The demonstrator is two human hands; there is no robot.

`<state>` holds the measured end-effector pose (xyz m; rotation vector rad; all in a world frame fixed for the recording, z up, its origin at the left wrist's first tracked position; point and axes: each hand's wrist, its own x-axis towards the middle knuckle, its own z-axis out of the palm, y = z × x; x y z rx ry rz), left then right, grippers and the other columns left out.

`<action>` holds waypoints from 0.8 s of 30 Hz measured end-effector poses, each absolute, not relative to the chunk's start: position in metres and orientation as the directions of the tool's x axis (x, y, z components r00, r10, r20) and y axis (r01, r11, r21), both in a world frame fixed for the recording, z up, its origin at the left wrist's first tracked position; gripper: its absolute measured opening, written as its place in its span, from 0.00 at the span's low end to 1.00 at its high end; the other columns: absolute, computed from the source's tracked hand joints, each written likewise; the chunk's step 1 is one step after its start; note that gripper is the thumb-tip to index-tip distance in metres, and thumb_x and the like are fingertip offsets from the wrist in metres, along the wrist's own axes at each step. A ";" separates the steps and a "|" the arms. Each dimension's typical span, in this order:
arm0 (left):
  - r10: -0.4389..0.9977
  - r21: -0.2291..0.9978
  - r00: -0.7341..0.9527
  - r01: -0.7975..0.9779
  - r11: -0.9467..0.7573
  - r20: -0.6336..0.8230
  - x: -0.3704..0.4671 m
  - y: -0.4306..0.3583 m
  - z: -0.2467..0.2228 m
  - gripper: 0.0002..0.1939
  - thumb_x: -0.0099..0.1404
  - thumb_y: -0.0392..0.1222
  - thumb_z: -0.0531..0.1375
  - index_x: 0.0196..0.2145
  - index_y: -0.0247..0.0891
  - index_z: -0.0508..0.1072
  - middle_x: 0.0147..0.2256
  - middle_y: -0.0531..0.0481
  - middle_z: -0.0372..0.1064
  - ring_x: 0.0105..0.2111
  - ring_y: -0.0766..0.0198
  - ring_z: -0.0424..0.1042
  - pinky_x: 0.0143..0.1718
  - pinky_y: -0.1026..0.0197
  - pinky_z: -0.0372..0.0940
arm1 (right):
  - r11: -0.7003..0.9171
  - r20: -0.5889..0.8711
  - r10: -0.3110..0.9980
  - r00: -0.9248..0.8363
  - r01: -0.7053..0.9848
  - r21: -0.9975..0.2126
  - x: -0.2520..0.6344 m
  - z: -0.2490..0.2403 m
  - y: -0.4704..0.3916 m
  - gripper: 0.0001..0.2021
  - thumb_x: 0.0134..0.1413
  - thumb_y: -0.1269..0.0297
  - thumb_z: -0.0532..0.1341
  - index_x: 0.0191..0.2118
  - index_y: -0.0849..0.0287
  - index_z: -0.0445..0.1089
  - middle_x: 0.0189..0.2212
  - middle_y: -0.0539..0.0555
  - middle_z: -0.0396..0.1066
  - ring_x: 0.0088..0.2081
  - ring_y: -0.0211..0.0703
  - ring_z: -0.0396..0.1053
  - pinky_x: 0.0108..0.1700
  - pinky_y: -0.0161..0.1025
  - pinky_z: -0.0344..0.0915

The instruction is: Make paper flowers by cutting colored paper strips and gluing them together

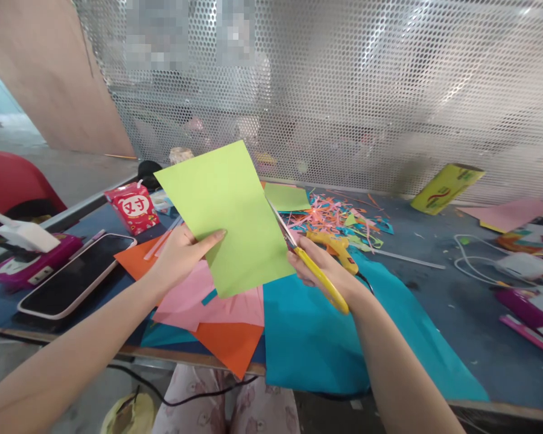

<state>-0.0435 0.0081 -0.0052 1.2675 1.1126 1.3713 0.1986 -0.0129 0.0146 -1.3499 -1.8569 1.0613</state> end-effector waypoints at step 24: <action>0.993 0.992 -0.044 -0.045 -0.116 0.114 -0.041 0.004 -0.008 0.20 0.47 0.50 0.68 0.37 0.38 0.77 0.41 0.43 0.75 0.42 0.48 0.73 0.36 0.54 0.72 | 0.153 0.030 0.974 -0.223 0.554 -0.818 0.195 0.017 -0.015 0.20 0.49 0.44 0.56 0.26 0.55 0.50 0.15 0.41 0.51 0.15 0.30 0.52 0.16 0.31 0.50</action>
